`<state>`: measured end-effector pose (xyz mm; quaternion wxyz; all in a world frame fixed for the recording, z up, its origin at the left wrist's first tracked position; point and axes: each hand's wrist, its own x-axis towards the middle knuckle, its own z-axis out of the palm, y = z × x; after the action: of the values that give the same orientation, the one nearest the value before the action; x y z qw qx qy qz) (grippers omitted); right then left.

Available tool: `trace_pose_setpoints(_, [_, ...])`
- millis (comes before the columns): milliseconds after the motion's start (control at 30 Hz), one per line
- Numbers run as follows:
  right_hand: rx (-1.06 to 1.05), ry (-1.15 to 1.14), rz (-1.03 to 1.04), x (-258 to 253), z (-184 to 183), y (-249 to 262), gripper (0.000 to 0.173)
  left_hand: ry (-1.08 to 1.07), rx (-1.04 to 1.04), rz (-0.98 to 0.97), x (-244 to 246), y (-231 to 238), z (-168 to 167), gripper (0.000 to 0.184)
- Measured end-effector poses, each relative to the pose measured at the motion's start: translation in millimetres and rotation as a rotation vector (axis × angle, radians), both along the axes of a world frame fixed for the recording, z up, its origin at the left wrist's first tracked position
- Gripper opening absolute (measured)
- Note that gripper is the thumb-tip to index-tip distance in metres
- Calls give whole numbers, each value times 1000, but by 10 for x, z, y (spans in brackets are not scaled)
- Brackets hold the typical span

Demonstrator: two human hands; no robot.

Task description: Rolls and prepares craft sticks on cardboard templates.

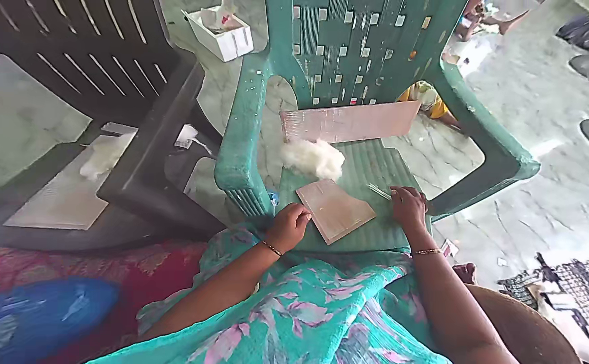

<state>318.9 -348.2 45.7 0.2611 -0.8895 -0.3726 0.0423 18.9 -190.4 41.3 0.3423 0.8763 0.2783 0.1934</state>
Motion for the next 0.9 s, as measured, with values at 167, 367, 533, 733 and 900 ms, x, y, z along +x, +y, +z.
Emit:
trace_pose_setpoints(167, [-33, -17, -73, -51, 51, -36, 32, -68, 35, 1, 11, 19, -59, 26])
trace_pose_setpoints(367, [95, -144, -7, -51, 202, 222, 29, -137, 89, 2, 28, 16, -190, 32])
trace_pose_setpoints(533, [180, -194, 308, -250, 241, 797, 23, -211, 51, -14, 26, 5, -184, 34])
trace_pose_setpoints(733, [116, -279, 540, -481, 122, 1470, 36, -158, -40, -43, 9, 26, -116, 36])
trace_pose_setpoints(900, [143, -268, 532, -454, 18, 1658, 17, -182, -41, -40, 9, 36, -130, 36])
